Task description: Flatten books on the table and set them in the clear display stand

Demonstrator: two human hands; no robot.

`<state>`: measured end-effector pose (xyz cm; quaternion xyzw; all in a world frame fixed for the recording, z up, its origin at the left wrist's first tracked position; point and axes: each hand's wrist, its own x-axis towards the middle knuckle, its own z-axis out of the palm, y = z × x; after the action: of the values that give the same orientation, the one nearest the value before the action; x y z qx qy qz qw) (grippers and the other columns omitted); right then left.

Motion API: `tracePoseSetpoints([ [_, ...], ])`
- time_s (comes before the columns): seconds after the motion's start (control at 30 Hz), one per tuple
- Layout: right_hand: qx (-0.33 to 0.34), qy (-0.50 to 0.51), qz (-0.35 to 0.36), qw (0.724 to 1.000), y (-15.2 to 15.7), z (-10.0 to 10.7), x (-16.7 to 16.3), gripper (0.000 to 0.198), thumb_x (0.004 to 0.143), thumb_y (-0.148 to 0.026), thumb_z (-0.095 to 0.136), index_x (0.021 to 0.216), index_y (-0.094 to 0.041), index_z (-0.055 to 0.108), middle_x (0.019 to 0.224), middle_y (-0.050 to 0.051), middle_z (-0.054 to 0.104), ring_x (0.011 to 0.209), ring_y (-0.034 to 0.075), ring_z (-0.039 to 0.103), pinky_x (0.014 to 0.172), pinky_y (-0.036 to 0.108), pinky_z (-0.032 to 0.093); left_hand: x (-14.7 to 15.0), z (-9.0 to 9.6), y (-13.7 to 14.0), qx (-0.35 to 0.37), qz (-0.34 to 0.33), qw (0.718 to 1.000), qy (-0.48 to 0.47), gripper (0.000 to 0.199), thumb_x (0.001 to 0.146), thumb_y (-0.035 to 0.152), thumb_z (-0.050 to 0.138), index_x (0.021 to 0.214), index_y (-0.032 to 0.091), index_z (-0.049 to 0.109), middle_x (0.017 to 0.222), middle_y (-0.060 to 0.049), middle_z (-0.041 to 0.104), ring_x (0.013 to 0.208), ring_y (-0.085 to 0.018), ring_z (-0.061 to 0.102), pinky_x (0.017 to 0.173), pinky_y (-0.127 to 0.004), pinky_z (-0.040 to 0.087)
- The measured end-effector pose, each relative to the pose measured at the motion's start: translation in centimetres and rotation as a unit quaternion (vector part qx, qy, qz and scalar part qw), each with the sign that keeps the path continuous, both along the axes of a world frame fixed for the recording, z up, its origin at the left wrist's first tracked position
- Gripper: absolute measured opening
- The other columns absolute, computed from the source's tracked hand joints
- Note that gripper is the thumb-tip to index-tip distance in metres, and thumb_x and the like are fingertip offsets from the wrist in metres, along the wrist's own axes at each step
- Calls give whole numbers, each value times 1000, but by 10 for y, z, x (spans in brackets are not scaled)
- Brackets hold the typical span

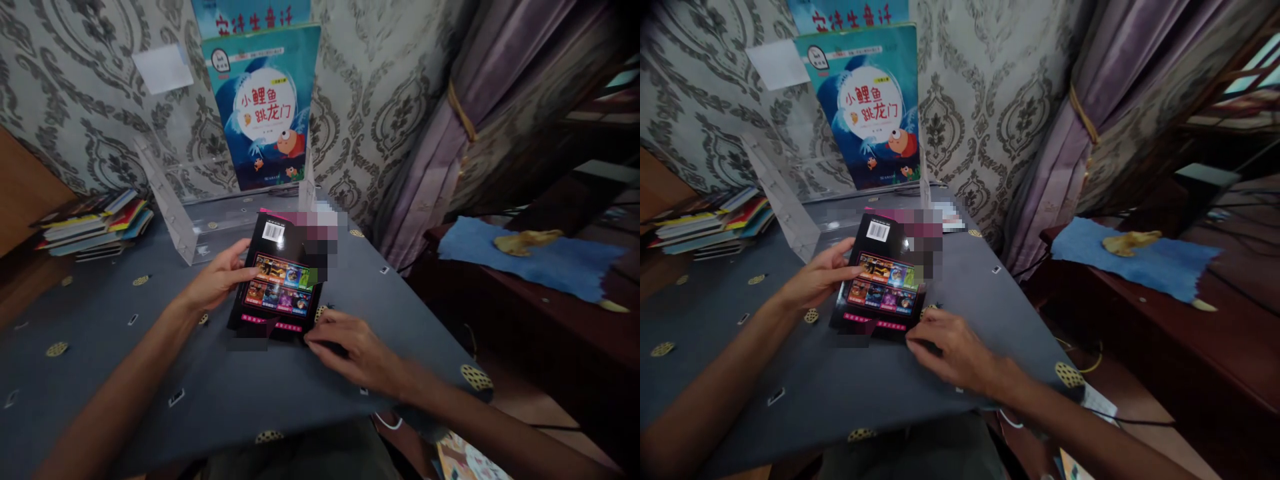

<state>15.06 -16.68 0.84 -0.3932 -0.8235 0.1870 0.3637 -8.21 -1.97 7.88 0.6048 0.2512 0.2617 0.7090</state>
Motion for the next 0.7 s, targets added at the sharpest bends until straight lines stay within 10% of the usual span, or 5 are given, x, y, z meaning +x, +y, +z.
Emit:
tracePoseSetpoints([
  [0.7, -81, 83, -40, 992, 51, 16, 11, 26, 99, -31, 49, 108, -22, 72, 101, 7, 68, 90, 20, 67, 78, 35, 57, -18, 11, 2, 188, 54, 978, -68, 49, 89, 25, 71, 135, 26, 56, 122, -5, 72, 111, -26, 70, 101, -44, 55],
])
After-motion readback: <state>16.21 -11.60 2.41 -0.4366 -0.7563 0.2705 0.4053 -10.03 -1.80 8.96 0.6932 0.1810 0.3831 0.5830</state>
